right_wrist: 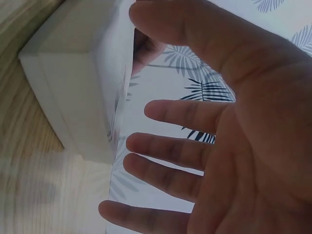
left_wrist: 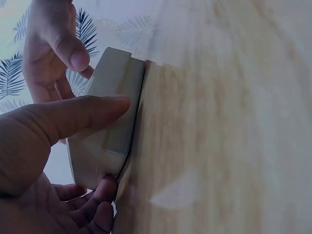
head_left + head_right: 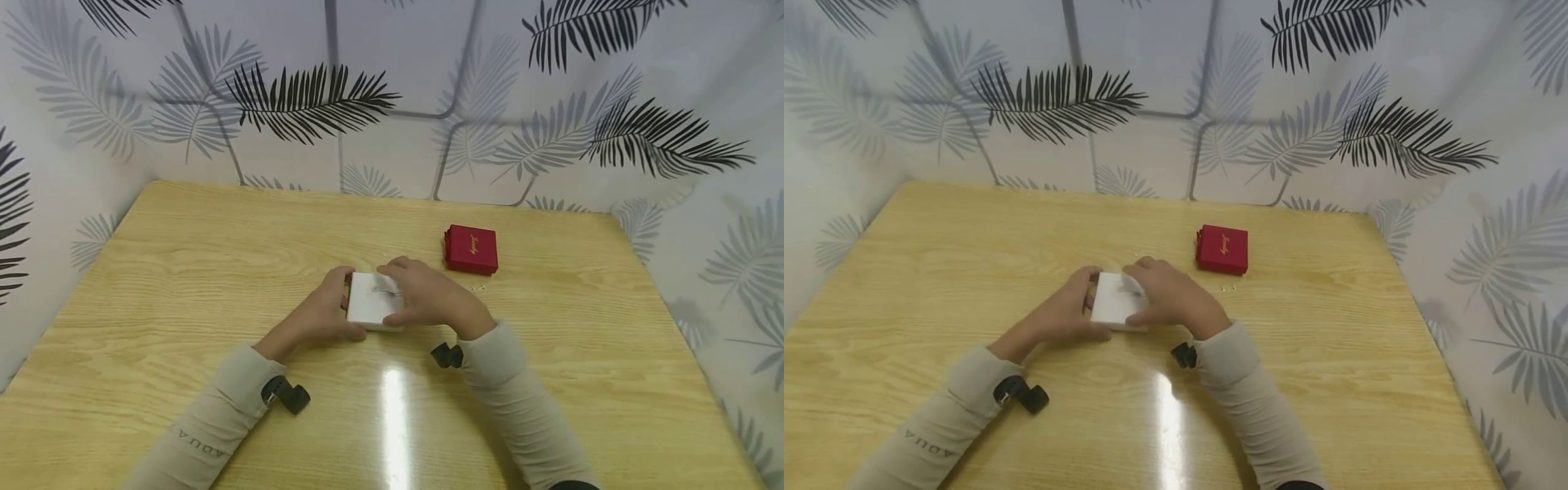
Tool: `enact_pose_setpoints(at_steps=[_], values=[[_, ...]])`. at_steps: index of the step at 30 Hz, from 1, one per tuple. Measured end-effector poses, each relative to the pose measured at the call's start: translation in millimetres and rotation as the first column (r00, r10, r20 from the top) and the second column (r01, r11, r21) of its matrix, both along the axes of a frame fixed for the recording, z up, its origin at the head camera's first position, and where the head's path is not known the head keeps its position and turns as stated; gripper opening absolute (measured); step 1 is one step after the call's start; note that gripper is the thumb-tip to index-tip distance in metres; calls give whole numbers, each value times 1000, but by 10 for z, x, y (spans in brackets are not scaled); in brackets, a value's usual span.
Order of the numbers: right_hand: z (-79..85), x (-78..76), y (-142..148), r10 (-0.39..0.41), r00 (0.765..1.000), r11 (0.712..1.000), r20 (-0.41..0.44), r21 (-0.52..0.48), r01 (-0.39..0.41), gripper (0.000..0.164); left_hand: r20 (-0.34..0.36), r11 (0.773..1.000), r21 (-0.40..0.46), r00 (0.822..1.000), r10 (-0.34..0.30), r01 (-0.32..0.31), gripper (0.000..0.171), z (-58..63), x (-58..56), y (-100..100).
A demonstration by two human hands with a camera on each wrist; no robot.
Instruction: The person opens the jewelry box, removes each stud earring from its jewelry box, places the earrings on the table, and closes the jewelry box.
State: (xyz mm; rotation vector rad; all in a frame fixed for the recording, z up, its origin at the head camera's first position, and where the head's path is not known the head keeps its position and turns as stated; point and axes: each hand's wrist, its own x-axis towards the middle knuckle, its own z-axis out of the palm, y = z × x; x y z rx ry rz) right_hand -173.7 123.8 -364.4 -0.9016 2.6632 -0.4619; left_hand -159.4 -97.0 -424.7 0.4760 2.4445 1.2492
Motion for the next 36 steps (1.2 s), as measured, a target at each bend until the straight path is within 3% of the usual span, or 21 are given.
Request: enact_pose_setpoints(at_steps=[11,20,36], values=[[-35,68,-67,33,999,999,24,5,-33,82,-6,999,-35,1000,-4,4,111,-9,21,56],[-101,64,-107,33,999,999,18,18,-33,90,54,999,-23,998,-32,33,114,9,-13,3],[-147,48,-133,13,1000,999,1,44,-13,95,6,997,-45,998,-70,70,107,23,-8,-9]])
